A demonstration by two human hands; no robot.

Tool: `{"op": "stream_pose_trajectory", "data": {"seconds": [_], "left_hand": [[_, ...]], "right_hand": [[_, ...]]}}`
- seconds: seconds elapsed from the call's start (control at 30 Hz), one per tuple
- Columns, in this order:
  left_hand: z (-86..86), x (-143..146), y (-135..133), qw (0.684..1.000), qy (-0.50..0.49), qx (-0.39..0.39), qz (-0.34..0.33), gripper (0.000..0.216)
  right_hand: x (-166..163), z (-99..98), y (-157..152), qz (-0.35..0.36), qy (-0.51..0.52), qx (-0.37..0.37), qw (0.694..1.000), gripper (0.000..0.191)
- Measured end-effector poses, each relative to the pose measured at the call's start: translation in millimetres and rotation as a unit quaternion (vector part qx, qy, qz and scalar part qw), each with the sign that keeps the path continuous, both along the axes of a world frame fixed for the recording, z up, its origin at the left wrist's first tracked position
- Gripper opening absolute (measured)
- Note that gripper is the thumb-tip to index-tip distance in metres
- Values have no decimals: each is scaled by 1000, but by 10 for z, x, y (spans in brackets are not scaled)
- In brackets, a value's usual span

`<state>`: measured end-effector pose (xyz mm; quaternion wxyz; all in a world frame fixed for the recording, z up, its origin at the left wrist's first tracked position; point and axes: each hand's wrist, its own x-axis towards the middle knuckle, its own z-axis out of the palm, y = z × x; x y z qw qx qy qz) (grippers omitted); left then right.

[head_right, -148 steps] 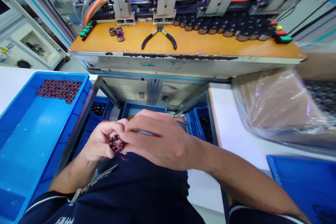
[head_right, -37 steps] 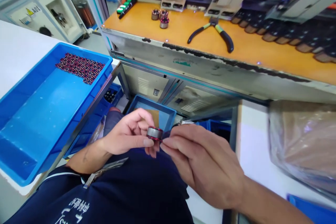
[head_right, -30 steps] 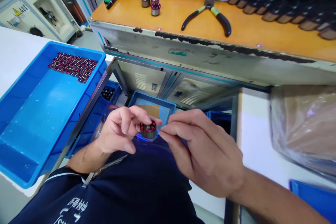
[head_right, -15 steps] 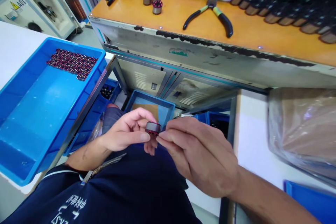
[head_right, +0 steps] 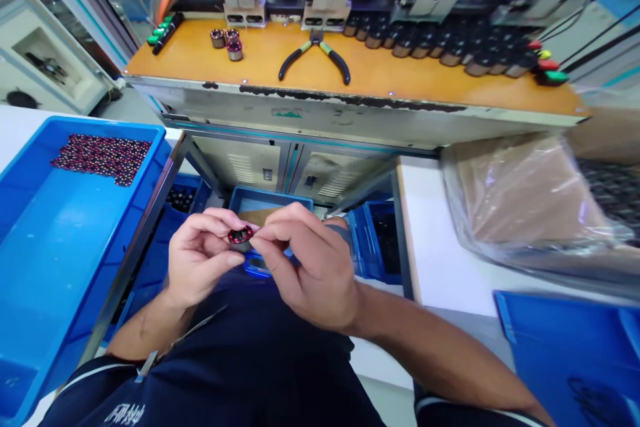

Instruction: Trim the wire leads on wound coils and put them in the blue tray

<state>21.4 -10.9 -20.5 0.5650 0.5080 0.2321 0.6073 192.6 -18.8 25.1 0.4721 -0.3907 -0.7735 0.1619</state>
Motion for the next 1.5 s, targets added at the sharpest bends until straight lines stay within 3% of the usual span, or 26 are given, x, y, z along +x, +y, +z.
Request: {"op": "stream_pose_trajectory", "data": {"seconds": [0.13, 0.27, 0.37, 0.5, 0.63, 0.7, 0.73, 0.83, 0.87, 0.93, 1.0, 1.07, 1.23, 1.37, 1.5], "left_hand": [[-12, -23, 7, 1000, 21, -2, 6, 29], [-46, -34, 26, 1000, 15, -16, 2, 27], [-70, -39, 39, 1000, 10, -18, -5, 26], [-59, -34, 33, 1000, -12, -4, -24, 29], [-48, -8, 58, 999, -13, -3, -32, 29], [-78, -10, 122, 999, -17, -24, -32, 19], [-100, -21, 163, 999, -18, -44, -19, 13], [-156, -88, 248, 987, 50, -100, 116, 12], [-156, -113, 242, 975, 100, -93, 173, 13], [-111, -146, 162, 950, 207, -24, 234, 18], [-10, -140, 33, 933, 282, 78, 208, 32], [116, -98, -74, 922, 318, 150, 161, 44], [285, -11, -70, 923, 332, 158, 115, 35], [241, -44, -8, 919, 333, 184, 102, 36], [196, -81, -7, 917, 325, 210, 99, 42]], "right_hand": [[-84, -24, -66, 22, 151, -144, 978, 9], [-106, -51, -77, 92, 236, -326, 911, 17], [-91, -84, -56, 114, 269, -416, 861, 22], [-86, -177, -36, 125, 314, -470, 815, 19], [-123, -313, -42, 207, 351, -438, 801, 22], [-139, -360, -46, 206, 364, -391, 820, 19], [-139, -372, -44, 183, 356, -349, 848, 18], [-92, -371, -18, 45, 234, -110, 965, 21], [-62, -367, -1, -10, 167, -12, 986, 22], [7, -371, 41, -96, 41, 155, 982, 25], [72, -397, 82, -115, -38, 262, 958, 24], [114, -438, 109, -86, -73, 314, 943, 21], [105, -458, 62, -31, -76, 294, 952, 25], [80, -311, -27, 37, 39, 106, 993, 28], [102, -172, -56, 82, 116, 3, 990, 16]]}}
